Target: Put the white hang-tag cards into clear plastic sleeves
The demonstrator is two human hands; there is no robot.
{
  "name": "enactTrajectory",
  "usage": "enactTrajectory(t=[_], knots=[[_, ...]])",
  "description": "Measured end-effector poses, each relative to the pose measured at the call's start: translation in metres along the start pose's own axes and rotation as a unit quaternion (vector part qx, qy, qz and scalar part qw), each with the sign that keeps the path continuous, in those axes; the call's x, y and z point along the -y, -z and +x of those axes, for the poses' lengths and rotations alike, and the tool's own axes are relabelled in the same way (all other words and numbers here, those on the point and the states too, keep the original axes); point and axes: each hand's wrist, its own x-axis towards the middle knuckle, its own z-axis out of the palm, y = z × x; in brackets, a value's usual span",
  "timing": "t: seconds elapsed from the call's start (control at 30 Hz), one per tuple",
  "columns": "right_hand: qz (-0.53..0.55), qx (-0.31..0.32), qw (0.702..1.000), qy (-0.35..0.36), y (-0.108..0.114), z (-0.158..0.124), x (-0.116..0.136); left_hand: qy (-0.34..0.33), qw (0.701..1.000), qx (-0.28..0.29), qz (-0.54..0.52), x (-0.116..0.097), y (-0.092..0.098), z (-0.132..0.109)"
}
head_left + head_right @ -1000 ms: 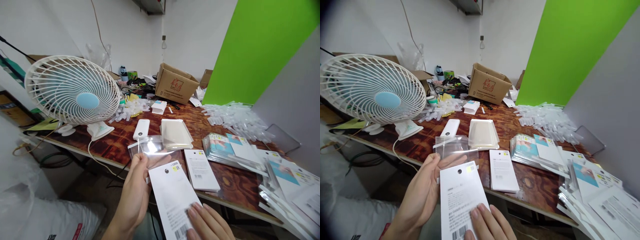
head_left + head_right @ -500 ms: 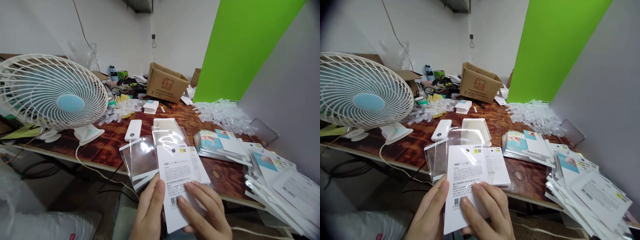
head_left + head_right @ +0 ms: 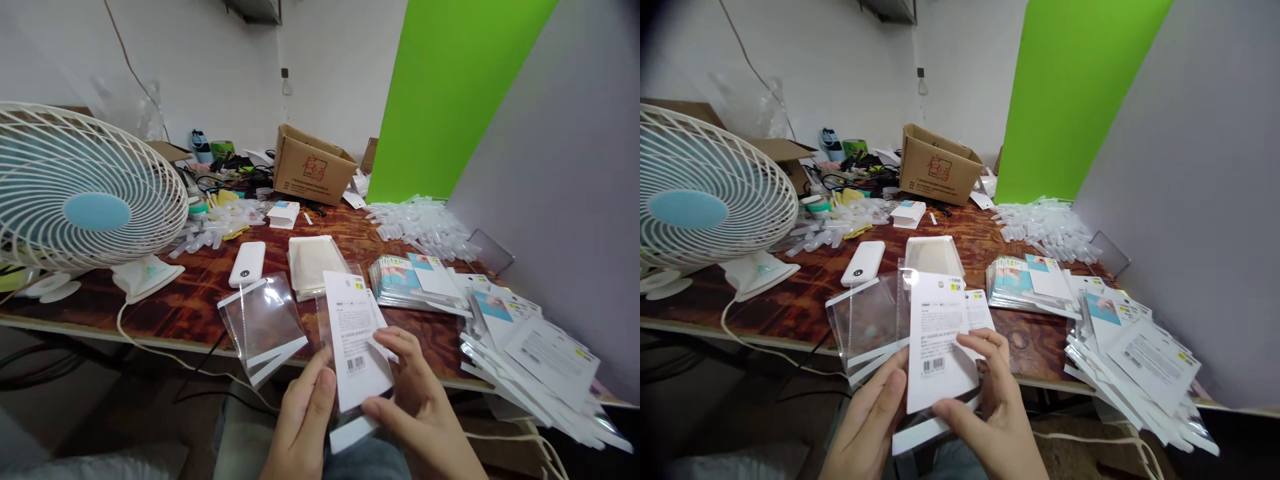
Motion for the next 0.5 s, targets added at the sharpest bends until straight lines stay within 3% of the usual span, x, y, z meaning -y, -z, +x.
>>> enactTrajectory(t=[0.17,0.3,0.43,0.5], knots=[[-0.105,-0.034,0.994,0.008,0.01,0.002,0.002,0.008,1.0,0.006,0.011,0.003,-0.005,0.0],[-0.093,-0.054,0.994,0.021,0.016,-0.004,0.002,0.027,0.996,0.031,0.075,0.006,-0.012,-0.003],[-0.176,-0.146,0.972,0.05,0.037,-0.02,0.0,0.068,0.981,0.168,0.067,0.001,-0.022,0.003],[-0.242,-0.246,0.938,0.037,0.06,-0.03,-0.004,0.025,0.978,0.167,0.121,-0.008,-0.016,0.014]])
